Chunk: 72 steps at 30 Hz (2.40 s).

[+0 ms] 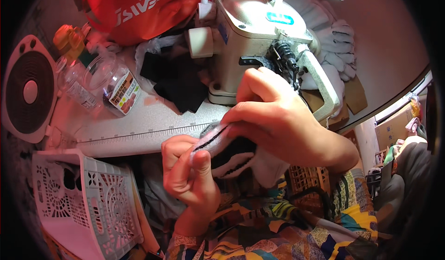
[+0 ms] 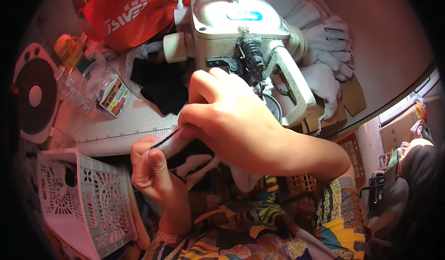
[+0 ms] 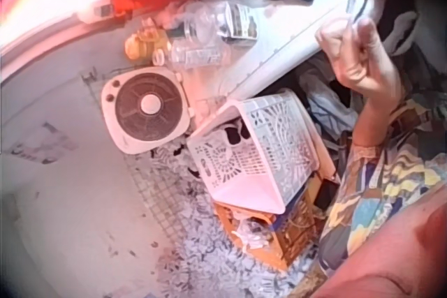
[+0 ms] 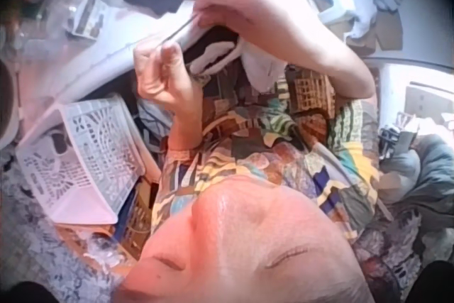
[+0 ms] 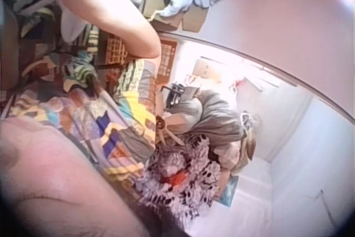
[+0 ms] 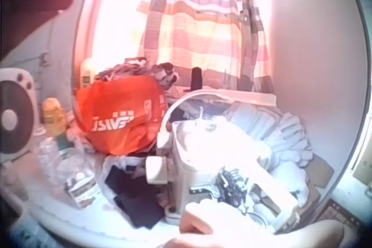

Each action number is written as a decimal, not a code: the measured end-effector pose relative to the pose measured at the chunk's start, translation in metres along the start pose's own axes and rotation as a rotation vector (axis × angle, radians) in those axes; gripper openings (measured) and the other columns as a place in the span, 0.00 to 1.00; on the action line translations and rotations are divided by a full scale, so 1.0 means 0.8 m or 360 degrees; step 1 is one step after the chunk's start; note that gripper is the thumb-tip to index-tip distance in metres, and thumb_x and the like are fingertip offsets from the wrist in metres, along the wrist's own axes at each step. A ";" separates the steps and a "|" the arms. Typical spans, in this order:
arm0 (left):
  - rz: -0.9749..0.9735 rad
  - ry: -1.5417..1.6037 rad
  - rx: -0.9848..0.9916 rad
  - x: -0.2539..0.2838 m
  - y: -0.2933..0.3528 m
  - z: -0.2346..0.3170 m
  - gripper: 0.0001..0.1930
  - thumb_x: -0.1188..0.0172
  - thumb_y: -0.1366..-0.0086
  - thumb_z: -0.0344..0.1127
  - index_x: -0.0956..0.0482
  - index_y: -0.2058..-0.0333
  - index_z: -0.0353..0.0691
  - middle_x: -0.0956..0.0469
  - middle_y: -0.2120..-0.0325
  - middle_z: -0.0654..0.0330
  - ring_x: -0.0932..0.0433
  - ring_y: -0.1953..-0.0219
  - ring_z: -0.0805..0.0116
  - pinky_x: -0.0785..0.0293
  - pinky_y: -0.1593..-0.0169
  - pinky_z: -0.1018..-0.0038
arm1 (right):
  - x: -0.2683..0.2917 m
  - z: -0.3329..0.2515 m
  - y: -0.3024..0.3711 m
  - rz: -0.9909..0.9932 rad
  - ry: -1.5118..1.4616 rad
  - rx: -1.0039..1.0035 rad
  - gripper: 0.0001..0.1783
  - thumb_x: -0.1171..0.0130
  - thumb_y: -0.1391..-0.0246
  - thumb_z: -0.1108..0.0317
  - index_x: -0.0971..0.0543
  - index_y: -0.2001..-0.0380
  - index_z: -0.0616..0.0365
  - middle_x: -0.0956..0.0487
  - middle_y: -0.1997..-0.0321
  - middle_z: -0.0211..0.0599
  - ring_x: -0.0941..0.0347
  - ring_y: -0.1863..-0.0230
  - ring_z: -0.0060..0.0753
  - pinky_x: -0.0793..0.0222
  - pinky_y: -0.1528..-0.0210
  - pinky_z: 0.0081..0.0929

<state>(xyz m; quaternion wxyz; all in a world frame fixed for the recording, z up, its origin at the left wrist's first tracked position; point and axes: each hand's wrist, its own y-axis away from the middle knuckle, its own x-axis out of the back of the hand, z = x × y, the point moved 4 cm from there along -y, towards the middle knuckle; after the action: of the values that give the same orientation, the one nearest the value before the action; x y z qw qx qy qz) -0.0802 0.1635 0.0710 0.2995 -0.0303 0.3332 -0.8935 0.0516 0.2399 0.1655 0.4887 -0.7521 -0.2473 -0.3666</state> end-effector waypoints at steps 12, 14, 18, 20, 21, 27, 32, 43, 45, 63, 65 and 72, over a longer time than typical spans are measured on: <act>-0.0599 0.1093 0.0835 0.018 -0.058 0.014 0.46 0.34 0.49 0.23 0.50 0.34 0.31 0.39 0.43 0.50 0.34 0.42 0.53 0.26 0.71 0.84 | -0.012 -0.004 -0.001 0.0012 0.0056 0.0031 0.07 0.33 0.62 0.69 0.23 0.78 0.52 0.35 0.73 0.28 0.38 0.67 0.36 0.44 0.64 0.33; -0.0778 0.1257 0.0939 0.003 -0.066 0.028 0.44 0.37 0.48 0.20 0.49 0.34 0.31 0.38 0.44 0.50 0.34 0.42 0.51 0.25 0.72 0.82 | -0.013 -0.005 -0.002 0.0020 0.0067 0.0042 0.07 0.33 0.62 0.69 0.23 0.79 0.52 0.35 0.73 0.29 0.37 0.67 0.35 0.43 0.64 0.32; -0.0945 0.0380 0.0682 -0.030 -0.050 0.021 0.35 0.43 0.49 0.14 0.40 0.39 0.28 0.33 0.47 0.51 0.30 0.43 0.58 0.23 0.61 0.77 | -0.017 -0.002 0.002 0.0036 0.0137 0.0061 0.07 0.35 0.63 0.68 0.23 0.78 0.52 0.34 0.72 0.29 0.36 0.66 0.35 0.42 0.63 0.31; -0.0988 -0.0182 0.0401 -0.028 -0.046 0.027 0.29 0.42 0.50 0.16 0.32 0.46 0.27 0.26 0.55 0.46 0.23 0.53 0.54 0.24 0.53 0.69 | -0.015 -0.001 0.002 0.0015 0.0158 0.0062 0.06 0.35 0.63 0.67 0.22 0.78 0.53 0.34 0.71 0.29 0.36 0.65 0.34 0.41 0.63 0.31; -0.1014 -0.0422 0.0182 -0.029 -0.046 0.032 0.28 0.42 0.50 0.16 0.31 0.47 0.27 0.25 0.57 0.44 0.23 0.55 0.51 0.25 0.53 0.67 | -0.016 0.001 0.003 -0.0010 0.0145 0.0058 0.06 0.35 0.63 0.67 0.22 0.78 0.53 0.34 0.71 0.29 0.36 0.65 0.34 0.41 0.62 0.31; -0.0925 -0.0786 -0.0169 -0.035 -0.048 0.034 0.18 0.35 0.50 0.21 0.23 0.58 0.33 0.25 0.72 0.53 0.26 0.68 0.55 0.30 0.64 0.64 | 0.022 0.000 -0.007 0.0136 0.0250 0.0078 0.11 0.33 0.62 0.68 0.25 0.74 0.56 0.31 0.72 0.32 0.33 0.67 0.39 0.36 0.66 0.34; -0.0889 -0.0695 -0.0198 -0.044 -0.048 0.030 0.11 0.35 0.49 0.20 0.20 0.65 0.32 0.31 0.77 0.57 0.31 0.73 0.60 0.34 0.69 0.68 | 0.045 0.008 0.004 -0.0244 0.0330 0.0073 0.10 0.33 0.60 0.66 0.25 0.80 0.56 0.32 0.73 0.32 0.33 0.65 0.38 0.36 0.64 0.33; -0.0875 -0.0494 -0.0205 -0.054 -0.052 0.024 0.11 0.33 0.50 0.20 0.18 0.65 0.31 0.39 0.80 0.60 0.38 0.76 0.67 0.41 0.74 0.72 | 0.030 0.025 0.003 -0.0351 0.0171 0.0105 0.05 0.37 0.56 0.68 0.22 0.78 0.56 0.32 0.70 0.34 0.36 0.62 0.40 0.38 0.62 0.33; -0.0830 -0.0459 -0.0234 -0.055 -0.052 0.020 0.12 0.32 0.51 0.20 0.18 0.66 0.32 0.40 0.81 0.61 0.38 0.77 0.68 0.42 0.74 0.73 | 0.028 0.025 0.003 -0.0387 0.0205 0.0100 0.05 0.37 0.57 0.68 0.23 0.77 0.55 0.32 0.69 0.34 0.36 0.61 0.40 0.39 0.60 0.33; -0.0630 -0.0274 -0.0379 -0.074 -0.051 0.005 0.09 0.31 0.53 0.20 0.16 0.70 0.32 0.39 0.84 0.65 0.40 0.78 0.71 0.43 0.74 0.75 | 0.066 0.012 0.011 0.0054 0.0310 0.0019 0.04 0.38 0.59 0.76 0.23 0.76 0.59 0.29 0.71 0.35 0.30 0.68 0.38 0.33 0.69 0.32; -0.0621 -0.0260 -0.0479 -0.074 -0.052 0.003 0.08 0.31 0.53 0.19 0.17 0.71 0.31 0.40 0.84 0.65 0.39 0.78 0.70 0.42 0.73 0.74 | 0.070 0.010 0.024 0.0388 0.0171 0.0031 0.08 0.37 0.60 0.79 0.21 0.71 0.62 0.27 0.73 0.35 0.28 0.73 0.36 0.31 0.72 0.27; -0.0668 -0.0175 -0.0649 -0.077 -0.059 -0.004 0.11 0.30 0.57 0.19 0.17 0.71 0.30 0.39 0.83 0.65 0.40 0.77 0.69 0.42 0.72 0.72 | -0.018 -0.034 0.092 0.0735 0.0438 0.0194 0.13 0.40 0.59 0.70 0.19 0.66 0.60 0.21 0.65 0.37 0.23 0.69 0.30 0.26 0.68 0.20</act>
<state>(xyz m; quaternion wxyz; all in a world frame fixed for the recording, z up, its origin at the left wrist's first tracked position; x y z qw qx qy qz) -0.0545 0.2279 0.1068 0.1136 -0.2065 0.4754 -0.8476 0.0883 0.1850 0.1207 0.6326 -0.7010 -0.0221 -0.3285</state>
